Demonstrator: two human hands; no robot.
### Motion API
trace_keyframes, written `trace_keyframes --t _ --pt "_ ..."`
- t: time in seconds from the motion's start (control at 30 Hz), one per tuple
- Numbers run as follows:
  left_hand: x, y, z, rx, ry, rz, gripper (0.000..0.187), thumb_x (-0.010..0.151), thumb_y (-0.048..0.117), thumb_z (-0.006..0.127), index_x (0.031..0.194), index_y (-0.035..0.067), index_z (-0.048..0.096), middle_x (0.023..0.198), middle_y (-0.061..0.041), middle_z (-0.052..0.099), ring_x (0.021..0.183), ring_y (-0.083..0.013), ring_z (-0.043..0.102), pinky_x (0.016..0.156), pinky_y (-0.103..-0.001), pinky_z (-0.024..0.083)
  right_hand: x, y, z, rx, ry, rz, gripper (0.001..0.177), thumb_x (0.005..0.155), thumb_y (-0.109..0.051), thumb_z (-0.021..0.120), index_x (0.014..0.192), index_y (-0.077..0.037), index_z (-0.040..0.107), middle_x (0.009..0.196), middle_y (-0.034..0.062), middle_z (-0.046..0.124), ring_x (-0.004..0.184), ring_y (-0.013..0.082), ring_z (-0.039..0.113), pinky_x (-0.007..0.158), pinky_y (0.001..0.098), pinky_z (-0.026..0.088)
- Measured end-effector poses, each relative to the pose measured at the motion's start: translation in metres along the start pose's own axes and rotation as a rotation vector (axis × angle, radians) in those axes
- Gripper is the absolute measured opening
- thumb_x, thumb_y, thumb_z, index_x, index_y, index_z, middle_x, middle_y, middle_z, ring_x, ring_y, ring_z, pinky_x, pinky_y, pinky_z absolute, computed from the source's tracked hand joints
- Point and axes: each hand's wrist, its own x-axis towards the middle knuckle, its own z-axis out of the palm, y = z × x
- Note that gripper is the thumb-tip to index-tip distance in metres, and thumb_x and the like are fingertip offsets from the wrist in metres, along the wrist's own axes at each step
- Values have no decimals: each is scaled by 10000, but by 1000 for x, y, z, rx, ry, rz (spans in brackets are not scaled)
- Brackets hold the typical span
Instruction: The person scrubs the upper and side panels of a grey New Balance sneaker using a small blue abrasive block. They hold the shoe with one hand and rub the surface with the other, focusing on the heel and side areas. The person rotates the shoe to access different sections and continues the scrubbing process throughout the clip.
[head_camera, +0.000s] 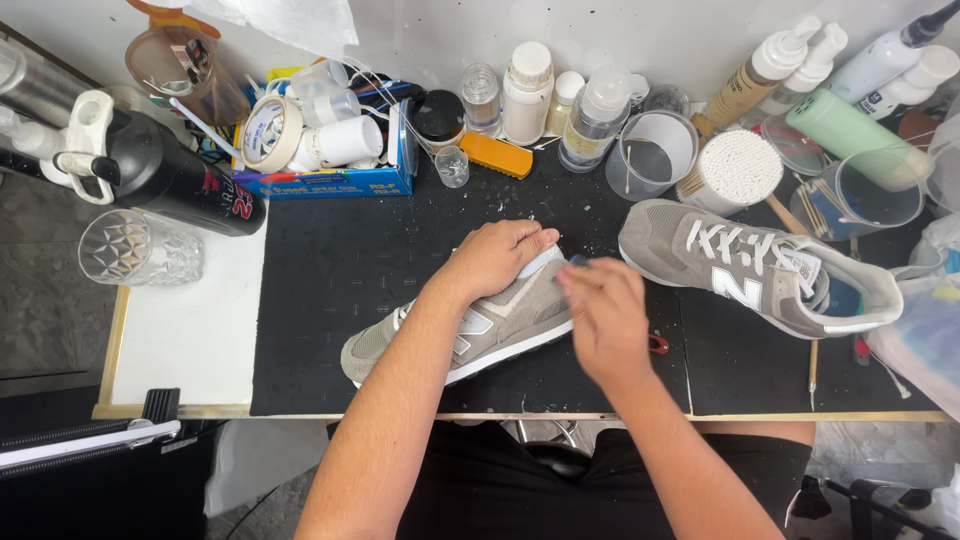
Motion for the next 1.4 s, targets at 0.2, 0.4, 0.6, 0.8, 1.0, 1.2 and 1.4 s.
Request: trace_keyframes --t 0.2,0.4,0.6,0.8,1.0,1.2,1.4 --pt "-1 -1 1 -7 -4 2 489 976 561 501 999 133 737 985 -159 757 958 -398 705 821 -474 545 -3 -11 0 24 -29 20 221 898 6 725 1116 -26 744 1144 89 704 1138 326 599 992 420 510" --pt "2 -7 3 -25 27 52 483 968 567 501 1034 154 743 998 -152 750 953 -397 694 802 -473 537 -11 -20 9 47 -35 -29 184 914 -12 713 1095 -29 743 1134 77 704 1145 325 598 980 410 498" --pt "-3 3 -2 -48 -23 -7 502 963 578 498 994 141 744 919 -137 758 878 -359 724 766 -444 550 -3 25 -16 14 50 292 140 1018 -36 651 1146 -58 702 1204 83 696 1210 314 611 1082 440 473" --pt "-30 21 0 -2 124 193 457 982 512 547 951 99 740 917 -131 725 872 -359 701 729 -454 540 -11 14 -28 -154 -166 237 436 862 -73 685 1293 -38 633 1427 128 602 1385 384 491 1158 479 355" --pt "-49 34 9 72 145 271 398 993 440 551 954 90 736 972 -113 720 923 -361 685 753 -469 530 -23 -23 -11 461 -183 520 1042 759 -324 853 1540 71 287 1496 239 477 1395 349 476 1128 425 384" --pt "-75 32 -5 -4 251 292 319 1013 345 581 1107 81 732 1230 -113 707 1118 -330 679 960 -420 535 -34 -4 10 495 -213 581 838 837 -334 801 1488 24 413 1348 187 626 1247 237 612 1048 360 478" --pt "-134 36 -9 305 270 186 814 719 463 840 1392 104 557 1470 -112 538 1399 -324 447 1145 -521 315 -24 16 17 461 -216 961 410 1088 -293 569 1355 3 666 1167 178 746 1081 177 645 969 339 512"
